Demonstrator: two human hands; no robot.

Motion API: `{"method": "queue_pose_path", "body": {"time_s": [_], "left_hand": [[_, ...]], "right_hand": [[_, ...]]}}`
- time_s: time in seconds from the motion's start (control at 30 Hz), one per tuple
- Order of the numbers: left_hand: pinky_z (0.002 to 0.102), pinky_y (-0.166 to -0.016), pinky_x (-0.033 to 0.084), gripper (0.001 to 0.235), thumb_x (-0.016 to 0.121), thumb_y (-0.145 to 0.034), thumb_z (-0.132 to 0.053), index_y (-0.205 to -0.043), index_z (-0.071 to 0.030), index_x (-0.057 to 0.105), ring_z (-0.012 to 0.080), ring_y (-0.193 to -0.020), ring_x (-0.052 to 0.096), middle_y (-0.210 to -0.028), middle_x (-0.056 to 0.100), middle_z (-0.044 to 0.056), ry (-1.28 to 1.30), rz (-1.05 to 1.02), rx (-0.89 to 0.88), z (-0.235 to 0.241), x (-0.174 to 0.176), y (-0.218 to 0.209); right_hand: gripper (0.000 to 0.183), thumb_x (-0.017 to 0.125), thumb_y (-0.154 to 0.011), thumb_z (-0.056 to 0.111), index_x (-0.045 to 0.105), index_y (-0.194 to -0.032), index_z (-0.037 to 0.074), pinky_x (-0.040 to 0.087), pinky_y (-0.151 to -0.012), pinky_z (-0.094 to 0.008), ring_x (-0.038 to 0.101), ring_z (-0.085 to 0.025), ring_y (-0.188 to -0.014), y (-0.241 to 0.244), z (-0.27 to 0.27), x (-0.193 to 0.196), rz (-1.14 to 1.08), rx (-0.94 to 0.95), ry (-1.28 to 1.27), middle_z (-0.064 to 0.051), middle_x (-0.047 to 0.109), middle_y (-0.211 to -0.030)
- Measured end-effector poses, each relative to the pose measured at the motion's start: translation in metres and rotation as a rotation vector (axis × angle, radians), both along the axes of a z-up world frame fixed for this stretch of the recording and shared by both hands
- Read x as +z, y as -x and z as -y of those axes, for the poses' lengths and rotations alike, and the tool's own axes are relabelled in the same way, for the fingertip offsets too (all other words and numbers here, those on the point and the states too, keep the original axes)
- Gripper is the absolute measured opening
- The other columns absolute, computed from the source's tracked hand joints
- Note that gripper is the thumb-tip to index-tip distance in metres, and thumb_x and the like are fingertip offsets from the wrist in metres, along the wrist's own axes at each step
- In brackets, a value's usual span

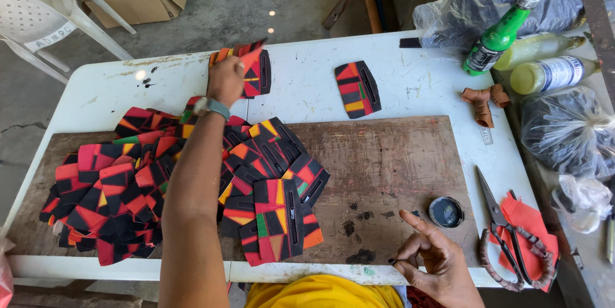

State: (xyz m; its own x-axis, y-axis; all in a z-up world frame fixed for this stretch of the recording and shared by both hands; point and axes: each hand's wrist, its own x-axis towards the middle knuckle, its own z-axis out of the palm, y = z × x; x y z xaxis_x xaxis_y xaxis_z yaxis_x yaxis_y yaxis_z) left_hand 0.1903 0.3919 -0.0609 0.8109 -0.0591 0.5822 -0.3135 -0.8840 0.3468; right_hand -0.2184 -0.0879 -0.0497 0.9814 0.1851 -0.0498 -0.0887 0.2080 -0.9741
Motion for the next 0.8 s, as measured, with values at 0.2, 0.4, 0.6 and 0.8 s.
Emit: {"method": "queue_pose_path", "body": {"time_s": [0.2,0.4,0.6,0.8], "left_hand": [[0.049,-0.083,0.06,0.015,0.058,-0.096,-0.008,-0.101,0.001,0.069,0.0402,-0.094,0.071,-0.103,0.069,0.025,-0.497,-0.313,-0.119,0.041,-0.013,0.02],[0.049,-0.088,0.057,0.035,0.076,-0.088,-0.032,-0.107,-0.003,0.07,0.039,-0.1,0.068,-0.113,0.067,0.02,-0.492,-0.469,-0.165,0.091,0.017,0.038],[0.046,-0.089,0.056,0.073,0.082,-0.076,-0.043,-0.134,-0.007,0.056,0.0314,-0.106,0.065,-0.137,0.052,0.013,-0.249,-0.617,-0.479,0.222,0.013,0.051],[0.048,-0.087,0.057,0.056,0.075,-0.087,-0.039,-0.126,-0.003,0.059,0.0341,-0.102,0.064,-0.126,0.055,0.021,-0.448,-0.596,-0.524,0.265,-0.013,0.035]], "right_hand": [[0.095,0.08,-0.068,-0.017,0.044,-0.153,0.004,0.049,-0.069,-0.027,0.063,-0.013,-0.074,0.001,-0.002,0.011,0.01,-0.002,0.041,-0.008,0.068,-0.076],[0.104,0.079,-0.068,-0.014,0.036,-0.159,0.012,0.05,-0.064,-0.026,0.06,-0.011,-0.068,-0.016,-0.011,0.042,-0.192,0.066,0.268,-0.006,0.068,-0.073],[0.108,0.076,-0.073,-0.007,0.027,-0.166,0.019,0.045,-0.06,-0.025,0.052,-0.009,-0.063,-0.036,-0.028,0.058,-0.287,0.229,0.507,-0.004,0.067,-0.072],[0.107,0.077,-0.074,-0.005,0.027,-0.165,0.018,0.046,-0.06,-0.025,0.055,-0.01,-0.064,-0.033,-0.022,0.056,-0.283,0.165,0.456,-0.004,0.069,-0.073]]}}
